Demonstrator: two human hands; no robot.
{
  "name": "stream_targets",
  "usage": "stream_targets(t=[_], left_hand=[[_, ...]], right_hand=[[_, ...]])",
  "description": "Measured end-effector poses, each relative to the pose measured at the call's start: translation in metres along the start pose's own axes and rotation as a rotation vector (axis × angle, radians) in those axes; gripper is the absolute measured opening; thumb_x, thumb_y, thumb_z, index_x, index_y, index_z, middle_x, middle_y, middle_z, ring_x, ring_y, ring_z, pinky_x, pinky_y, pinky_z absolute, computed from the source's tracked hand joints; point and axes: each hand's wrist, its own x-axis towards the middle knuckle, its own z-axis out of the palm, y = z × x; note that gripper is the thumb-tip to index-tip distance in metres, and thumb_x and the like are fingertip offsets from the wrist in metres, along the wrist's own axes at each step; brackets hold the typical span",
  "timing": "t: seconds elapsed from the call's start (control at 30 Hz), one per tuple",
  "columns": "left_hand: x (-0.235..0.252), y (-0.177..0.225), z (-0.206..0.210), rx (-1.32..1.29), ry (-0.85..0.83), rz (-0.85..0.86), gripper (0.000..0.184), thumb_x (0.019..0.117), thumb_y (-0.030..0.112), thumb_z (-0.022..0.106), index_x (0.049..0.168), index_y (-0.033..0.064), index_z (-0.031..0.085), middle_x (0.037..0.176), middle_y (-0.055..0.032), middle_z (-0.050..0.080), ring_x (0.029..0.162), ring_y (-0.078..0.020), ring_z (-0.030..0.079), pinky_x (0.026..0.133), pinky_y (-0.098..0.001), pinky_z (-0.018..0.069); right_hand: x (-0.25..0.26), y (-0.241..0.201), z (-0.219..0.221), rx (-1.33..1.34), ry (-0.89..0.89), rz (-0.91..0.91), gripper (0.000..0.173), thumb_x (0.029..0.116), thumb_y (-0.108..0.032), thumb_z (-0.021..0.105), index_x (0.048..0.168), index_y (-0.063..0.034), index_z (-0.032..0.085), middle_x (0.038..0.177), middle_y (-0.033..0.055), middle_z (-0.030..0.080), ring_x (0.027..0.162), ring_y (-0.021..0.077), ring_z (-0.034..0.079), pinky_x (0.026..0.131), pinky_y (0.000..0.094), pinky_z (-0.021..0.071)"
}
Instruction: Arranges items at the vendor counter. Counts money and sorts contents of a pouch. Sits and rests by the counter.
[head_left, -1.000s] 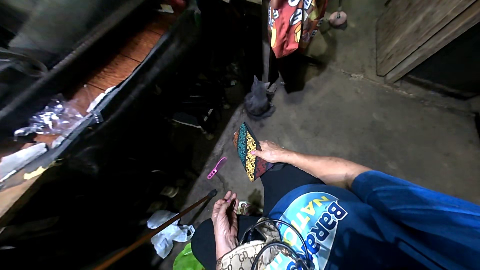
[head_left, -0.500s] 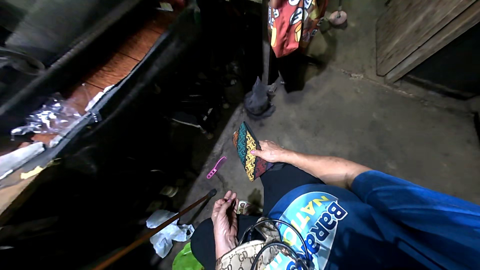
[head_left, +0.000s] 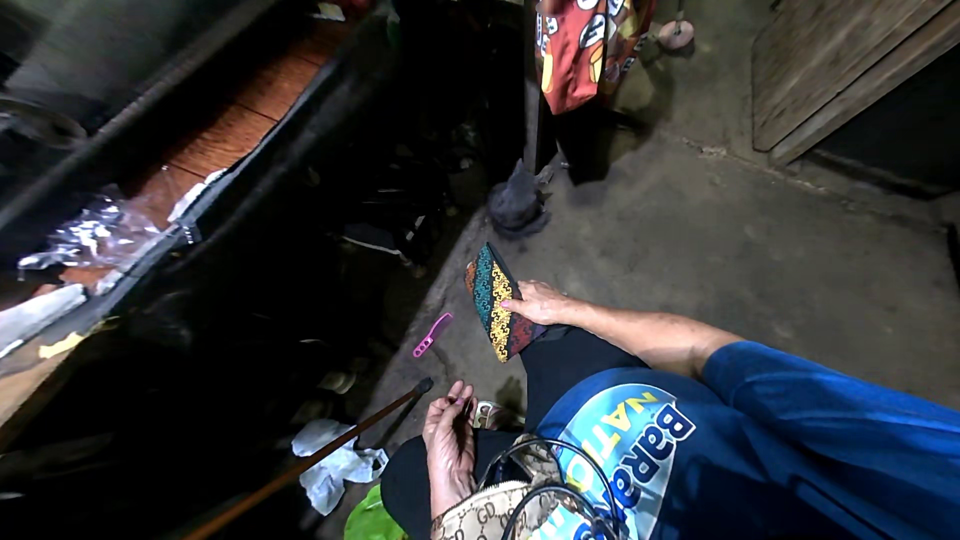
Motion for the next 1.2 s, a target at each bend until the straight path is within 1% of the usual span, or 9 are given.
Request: stream_targets(t=[0.3,0.4,0.5,0.77,0.97,1.03,1.1,1.13,1.2], left_hand=[[-0.0007,0.0008,0.0012,0.009,-0.002,0.004,0.016,0.0949,-0.009,0.045,0.093,0.006,0.049,0.109,-0.012,0.074,0.087,-0.0188,0.075,0.072,-0.0312,0.0617],[0.0009,-0.001,-0.0018,0.016,-0.025,0.022,0.017,0.0937,-0.01,0.045,0.09,0.0062,0.049,0.11,-0.012,0.074,0.088,-0.0191,0.075,0.072,-0.0311,0.0618],[0.0015,-0.0015,-0.0026,0.017,-0.029,0.031,0.018,0.0928,-0.01,0.046,0.088,0.0065,0.049,0.11,-0.0119,0.074,0.089,-0.0194,0.075,0.072,-0.0316,0.0619],[-0.0007,-0.0004,-0.0001,0.02,-0.022,0.029,0.017,0.093,-0.01,0.046,0.088,0.0065,0.049,0.11,-0.0121,0.074,0.089,-0.0189,0.075,0.071,-0.0313,0.0616],[-0.0007,-0.0003,-0.0003,0.028,-0.024,0.027,0.015,0.0935,-0.008,0.047,0.09,0.0063,0.049,0.111,-0.0113,0.074,0.089,-0.0184,0.074,0.073,-0.0313,0.0613],[0.0006,-0.0014,-0.0012,0.027,-0.024,0.035,0.013,0.0946,-0.007,0.05,0.091,0.0057,0.051,0.109,-0.0112,0.074,0.089,-0.0185,0.074,0.074,-0.0317,0.0616],[0.0005,-0.0006,-0.0003,0.013,-0.012,0.031,0.014,0.0956,-0.006,0.052,0.089,0.006,0.052,0.105,-0.0117,0.075,0.088,-0.0192,0.075,0.074,-0.0326,0.0622],[-0.0001,0.0006,0.0011,0.005,0.002,0.02,0.014,0.0977,-0.004,0.052,0.087,0.0063,0.052,0.102,-0.0117,0.076,0.087,-0.0198,0.075,0.073,-0.0329,0.0627],[-0.0018,0.0041,0.0047,0.002,0.031,-0.013,0.013,0.1047,0.005,0.049,0.092,0.0062,0.054,0.096,-0.0101,0.075,0.084,-0.0194,0.076,0.073,-0.0328,0.0636]], right_hand=[[0.0002,0.0001,0.0004,0.005,0.007,0.002,0.064,0.1051,-0.054,0.047,0.129,0.0037,0.062,0.132,0.0246,0.062,0.129,0.0377,0.056,0.108,0.0602,0.042],[0.0005,0.0003,0.0009,0.015,0.019,0.002,0.064,0.1046,-0.054,0.048,0.128,0.0046,0.063,0.13,0.0254,0.062,0.128,0.0384,0.057,0.107,0.0605,0.0422],[0.0004,0.0006,0.0006,0.012,0.01,-0.005,0.064,0.105,-0.053,0.047,0.128,0.004,0.063,0.131,0.0246,0.062,0.129,0.0377,0.056,0.108,0.0601,0.0416],[0.0016,0.0025,0.0017,0.003,0.009,-0.015,0.065,0.1051,-0.054,0.046,0.129,0.0036,0.063,0.133,0.024,0.062,0.13,0.0373,0.056,0.109,0.0596,0.0413],[0.0011,0.0015,0.0014,0.004,0.009,-0.008,0.065,0.105,-0.054,0.047,0.129,0.0038,0.062,0.133,0.0244,0.061,0.13,0.0375,0.055,0.109,0.0599,0.0409],[0.001,0.0015,0.0012,0.005,0.007,-0.009,0.064,0.1053,-0.054,0.046,0.13,0.0035,0.062,0.134,0.0242,0.061,0.131,0.0374,0.055,0.11,0.0598,0.0405],[0.0012,0.0016,0.0014,0.009,0.013,-0.015,0.063,0.1054,-0.053,0.047,0.129,0.0035,0.063,0.134,0.0242,0.061,0.131,0.0374,0.055,0.11,0.0601,0.0404],[0.0013,0.0016,0.0011,0.008,0.01,-0.017,0.064,0.1055,-0.053,0.046,0.129,0.0035,0.063,0.134,0.0242,0.061,0.131,0.0373,0.055,0.11,0.0599,0.0403],[0.0017,0.0021,0.0011,0.006,0.002,-0.016,0.064,0.1055,-0.054,0.046,0.13,0.0035,0.062,0.134,0.0243,0.061,0.131,0.0376,0.055,0.11,0.0596,0.0404]])
